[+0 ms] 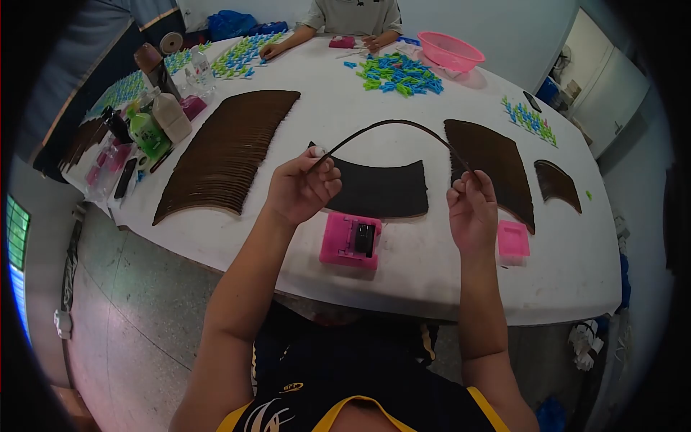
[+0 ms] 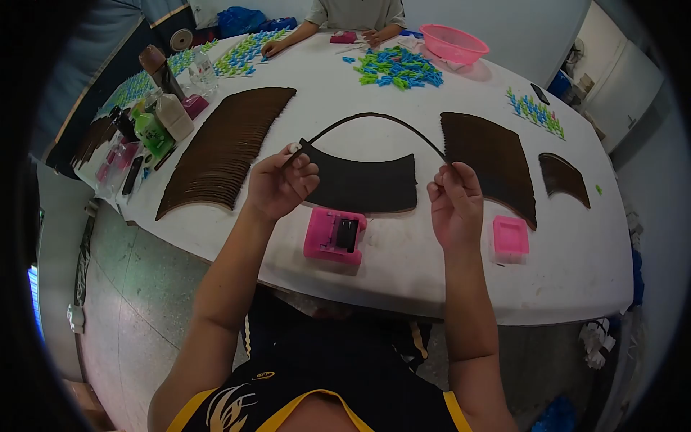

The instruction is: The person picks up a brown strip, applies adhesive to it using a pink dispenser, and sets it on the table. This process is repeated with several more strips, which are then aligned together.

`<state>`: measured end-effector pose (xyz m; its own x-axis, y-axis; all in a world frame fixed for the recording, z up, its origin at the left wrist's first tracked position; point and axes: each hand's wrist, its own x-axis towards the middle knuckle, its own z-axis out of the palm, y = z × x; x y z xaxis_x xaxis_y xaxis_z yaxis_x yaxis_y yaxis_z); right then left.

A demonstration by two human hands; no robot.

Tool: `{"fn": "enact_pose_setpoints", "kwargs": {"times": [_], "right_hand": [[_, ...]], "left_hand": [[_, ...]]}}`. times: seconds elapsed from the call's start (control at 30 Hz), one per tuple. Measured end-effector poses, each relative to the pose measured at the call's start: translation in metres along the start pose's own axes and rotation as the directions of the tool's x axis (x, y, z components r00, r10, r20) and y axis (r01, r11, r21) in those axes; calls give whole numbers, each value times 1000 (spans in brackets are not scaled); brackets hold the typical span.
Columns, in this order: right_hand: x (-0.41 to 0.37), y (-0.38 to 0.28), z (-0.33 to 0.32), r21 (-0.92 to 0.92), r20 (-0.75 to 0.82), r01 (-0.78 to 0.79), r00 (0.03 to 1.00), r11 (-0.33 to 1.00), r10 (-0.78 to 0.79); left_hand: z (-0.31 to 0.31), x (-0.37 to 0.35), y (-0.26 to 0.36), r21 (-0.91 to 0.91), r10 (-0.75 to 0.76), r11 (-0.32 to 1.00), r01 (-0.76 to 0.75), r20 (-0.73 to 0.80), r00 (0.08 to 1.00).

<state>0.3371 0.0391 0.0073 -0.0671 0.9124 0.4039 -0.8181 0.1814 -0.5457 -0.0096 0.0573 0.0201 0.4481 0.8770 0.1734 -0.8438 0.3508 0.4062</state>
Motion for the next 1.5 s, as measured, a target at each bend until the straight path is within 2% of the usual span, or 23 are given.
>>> {"fn": "enact_pose_setpoints", "kwargs": {"times": [0.17,0.3,0.37,0.43,0.53,0.57,0.63,0.77,0.97,1.03,1.07,1.1,1.13,1.17,1.2,1.23,1.27,1.3,1.33,1.37,1.4,1.47,1.5], "right_hand": [[31,8,-9,-291,-167,35,982,956,-87],[66,17,-25,-401,-193,-17,979,916,-66],[85,22,-31,-495,-214,-56,975,867,-60],[104,28,-38,-552,-211,-80,976,830,-46],[137,37,-51,-666,-205,-129,979,735,-14],[149,40,-56,-723,-200,-152,980,674,6],[172,46,-59,-739,-215,-185,976,648,34],[220,61,-84,-764,-254,-279,959,582,126],[269,84,-117,-892,-217,-275,956,358,196],[281,90,-134,-890,-240,-293,952,348,188],[286,94,-142,-891,-257,-302,951,338,172],[290,97,-148,-889,-263,-307,950,341,170],[294,99,-154,-908,-284,-321,944,270,167],[297,100,-159,-922,-304,-332,939,197,160],[301,102,-167,-921,-311,-337,938,197,151],[304,106,-175,-936,-322,-339,933,95,160],[307,108,-183,-943,-331,-334,928,-8,170],[309,109,-188,-942,-332,-335,929,-9,166],[312,108,-191,-945,-315,-294,934,-142,167],[313,109,-193,-931,-298,-247,939,-270,172],[313,111,-194,-932,-295,-244,940,-268,171],[311,117,-197,-897,-197,-156,979,-414,58],[313,118,-201,-898,-195,-153,979,-412,61]], "left_hand": [[-21,43,8,-113,126,985,-133,-69,990],[-59,91,10,-192,265,937,-293,-158,951],[-65,116,11,-158,304,885,-438,-517,800],[-86,143,15,-149,307,884,-444,-531,790],[-103,180,20,23,262,944,-330,-659,705],[-111,191,23,23,265,942,-334,-659,704],[-137,217,32,132,184,983,-129,-659,729],[-148,251,42,166,130,986,-16,-709,693],[-157,277,53,229,91,967,111,-717,691],[-147,276,55,369,49,868,332,-730,682],[-141,272,55,367,46,867,338,-733,679],[-132,264,54,601,132,673,432,-672,729],[-131,257,51,775,186,411,480,-587,788],[-136,253,50,775,177,407,483,-586,791],[-145,249,49,919,323,8,393,-375,869],[-147,243,47,877,364,-402,264,-111,925],[-149,236,47,878,358,-402,258,-109,927],[-145,227,47,816,348,-517,258,-75,935],[-143,221,47,741,337,-621,255,-41,940],[-142,215,49,741,339,-622,254,-38,940],[-142,211,51,717,330,-647,257,-40,943],[-141,206,52,690,324,-674,264,-44,945],[-140,205,52,670,330,-683,293,-75,941]]}}
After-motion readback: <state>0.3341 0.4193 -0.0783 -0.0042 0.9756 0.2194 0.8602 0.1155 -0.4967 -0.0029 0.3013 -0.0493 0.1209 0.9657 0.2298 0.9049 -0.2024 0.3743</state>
